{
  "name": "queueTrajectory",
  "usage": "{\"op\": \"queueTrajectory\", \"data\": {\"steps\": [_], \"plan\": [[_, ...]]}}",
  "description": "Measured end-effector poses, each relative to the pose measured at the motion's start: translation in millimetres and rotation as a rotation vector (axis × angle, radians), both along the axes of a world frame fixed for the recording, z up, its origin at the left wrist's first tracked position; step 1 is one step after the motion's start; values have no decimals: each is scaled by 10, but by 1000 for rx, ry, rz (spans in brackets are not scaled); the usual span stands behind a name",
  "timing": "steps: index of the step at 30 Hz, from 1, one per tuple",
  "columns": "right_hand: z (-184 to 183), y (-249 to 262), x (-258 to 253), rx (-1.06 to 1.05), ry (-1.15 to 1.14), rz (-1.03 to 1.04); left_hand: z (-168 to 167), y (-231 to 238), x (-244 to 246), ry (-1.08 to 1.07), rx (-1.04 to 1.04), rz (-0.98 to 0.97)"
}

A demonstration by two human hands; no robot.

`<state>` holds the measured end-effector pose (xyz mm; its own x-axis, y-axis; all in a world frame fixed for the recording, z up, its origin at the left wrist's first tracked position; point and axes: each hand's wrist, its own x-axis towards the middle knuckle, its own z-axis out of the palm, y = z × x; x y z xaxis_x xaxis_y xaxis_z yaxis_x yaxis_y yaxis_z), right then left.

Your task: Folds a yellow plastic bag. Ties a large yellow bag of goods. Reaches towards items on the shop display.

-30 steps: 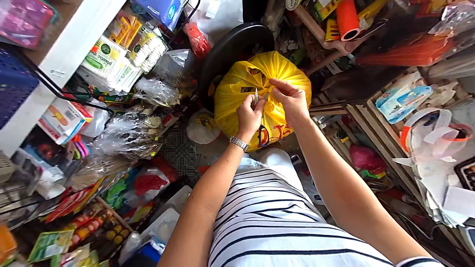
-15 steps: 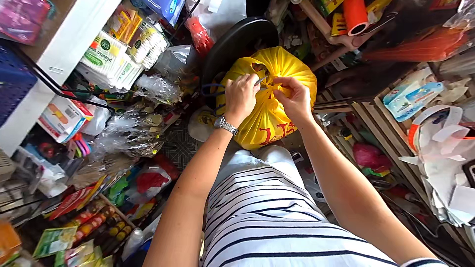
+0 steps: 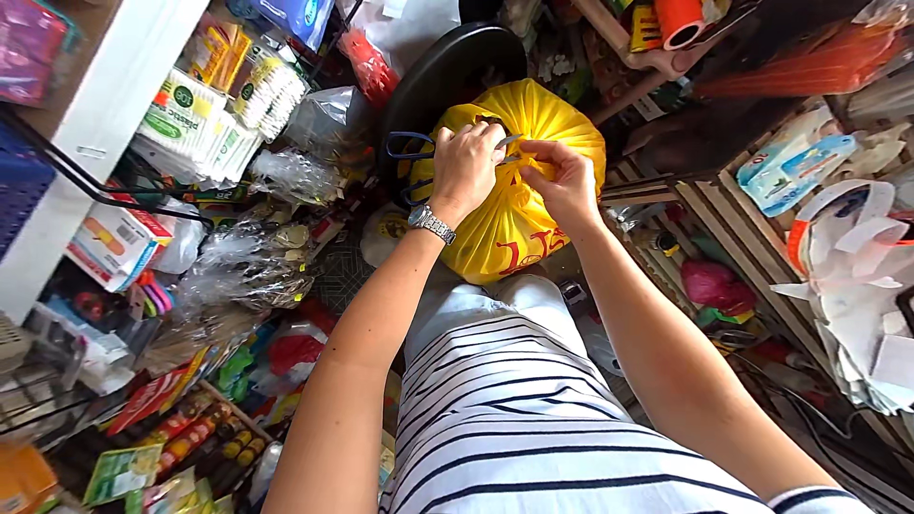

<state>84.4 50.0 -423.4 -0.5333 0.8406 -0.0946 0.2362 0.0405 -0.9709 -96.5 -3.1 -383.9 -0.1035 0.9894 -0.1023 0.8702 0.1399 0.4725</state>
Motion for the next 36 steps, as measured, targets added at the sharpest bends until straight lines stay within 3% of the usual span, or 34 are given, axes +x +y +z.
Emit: {"op": "queueTrajectory", "data": {"steps": [9, 20, 25, 30, 33, 36], "plan": [[6, 6, -10, -30, 14, -11, -31, 16, -1, -15, -26, -14], [23, 68, 22, 58, -112, 27, 12, 146, -47, 13, -84, -188], [77, 127, 82, 53, -133, 77, 15, 220, -3, 140, -10, -257], [163, 145, 161, -268, 71, 91, -138, 250, -142, -206, -5, -305], [171, 173, 193, -330, 87, 97, -135, 247, -104, -252, -7, -291], [189, 187, 187, -369, 120, 105, -103, 263, -130, -421, -141, -220]]}}
